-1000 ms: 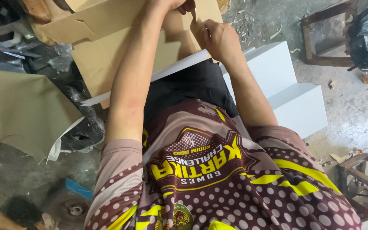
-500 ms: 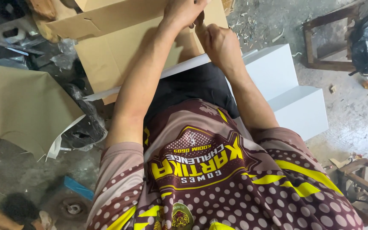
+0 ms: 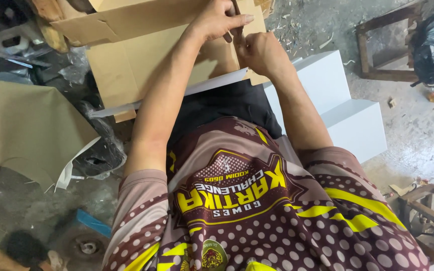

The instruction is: Assembling white cardboard boxes by folding them and then inserting them into brown cardboard sleeves.

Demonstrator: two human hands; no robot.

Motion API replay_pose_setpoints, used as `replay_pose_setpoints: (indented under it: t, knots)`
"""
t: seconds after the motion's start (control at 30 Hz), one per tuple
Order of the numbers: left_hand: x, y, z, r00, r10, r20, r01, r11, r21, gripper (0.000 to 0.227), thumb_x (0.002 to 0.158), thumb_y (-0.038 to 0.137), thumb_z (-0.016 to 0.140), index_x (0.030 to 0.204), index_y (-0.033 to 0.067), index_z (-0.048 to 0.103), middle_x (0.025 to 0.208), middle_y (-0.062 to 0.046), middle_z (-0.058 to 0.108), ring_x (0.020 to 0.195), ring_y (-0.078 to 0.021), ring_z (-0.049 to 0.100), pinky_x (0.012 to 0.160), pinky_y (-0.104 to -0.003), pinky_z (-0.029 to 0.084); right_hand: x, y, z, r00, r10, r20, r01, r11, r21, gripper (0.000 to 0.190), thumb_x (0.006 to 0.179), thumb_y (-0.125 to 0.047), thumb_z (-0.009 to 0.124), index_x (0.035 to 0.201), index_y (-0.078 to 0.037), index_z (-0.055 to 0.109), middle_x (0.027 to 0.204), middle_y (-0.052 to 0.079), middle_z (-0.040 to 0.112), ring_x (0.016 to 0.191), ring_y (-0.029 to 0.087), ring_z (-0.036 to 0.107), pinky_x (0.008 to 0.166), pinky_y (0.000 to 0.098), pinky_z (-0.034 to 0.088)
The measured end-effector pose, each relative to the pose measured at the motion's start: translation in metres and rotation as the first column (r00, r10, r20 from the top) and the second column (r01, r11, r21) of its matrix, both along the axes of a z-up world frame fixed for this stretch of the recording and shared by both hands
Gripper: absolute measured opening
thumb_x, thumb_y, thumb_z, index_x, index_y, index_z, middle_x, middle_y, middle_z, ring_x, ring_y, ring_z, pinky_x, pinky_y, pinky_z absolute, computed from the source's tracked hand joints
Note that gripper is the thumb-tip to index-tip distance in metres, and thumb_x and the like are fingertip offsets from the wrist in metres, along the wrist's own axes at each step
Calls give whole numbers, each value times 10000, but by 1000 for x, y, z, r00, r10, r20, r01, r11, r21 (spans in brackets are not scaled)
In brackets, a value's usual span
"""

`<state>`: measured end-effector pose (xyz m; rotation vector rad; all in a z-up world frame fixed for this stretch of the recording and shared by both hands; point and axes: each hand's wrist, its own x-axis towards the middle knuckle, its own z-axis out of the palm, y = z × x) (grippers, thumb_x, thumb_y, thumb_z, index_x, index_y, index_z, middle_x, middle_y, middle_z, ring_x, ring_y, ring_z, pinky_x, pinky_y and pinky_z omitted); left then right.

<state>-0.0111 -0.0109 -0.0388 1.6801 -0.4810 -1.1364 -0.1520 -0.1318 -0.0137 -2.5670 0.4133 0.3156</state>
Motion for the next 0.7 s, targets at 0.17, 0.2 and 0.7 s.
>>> replay_pose_setpoints:
  t: [0.17, 0.2, 0.7]
  knots:
    - [-6, -2, 8, 993, 40, 112, -47, 997, 58, 364, 934, 405, 801, 793, 147, 585, 743, 50, 626, 653, -72, 642, 562, -224, 574, -11, -4, -23, 961, 137, 238, -92, 977, -194, 684, 1167, -346, 499, 548, -74, 398, 437, 46, 357, 393, 234, 226, 406, 437, 231]
    - [-6, -1, 11, 993, 41, 114, -48, 997, 58, 364, 934, 405, 801, 793, 147, 585, 743, 50, 626, 653, -72, 642, 562, -224, 574, -11, -3, -20, 961, 138, 240, -92, 977, -194, 684, 1167, -346, 499, 548, -74, 398, 437, 46, 357, 393, 234, 226, 406, 437, 231]
    - [-16, 4, 19, 959, -53, 278, -46, 940, 339, 544, 835, 710, 755, 766, 235, 499, 639, 84, 639, 579, -89, 597, 592, -315, 427, -23, 0, -18, 909, 76, 410, -29, 993, -118, 494, 1033, -162, 587, 583, -37, 427, 492, 156, 419, 425, 319, 297, 456, 458, 319]
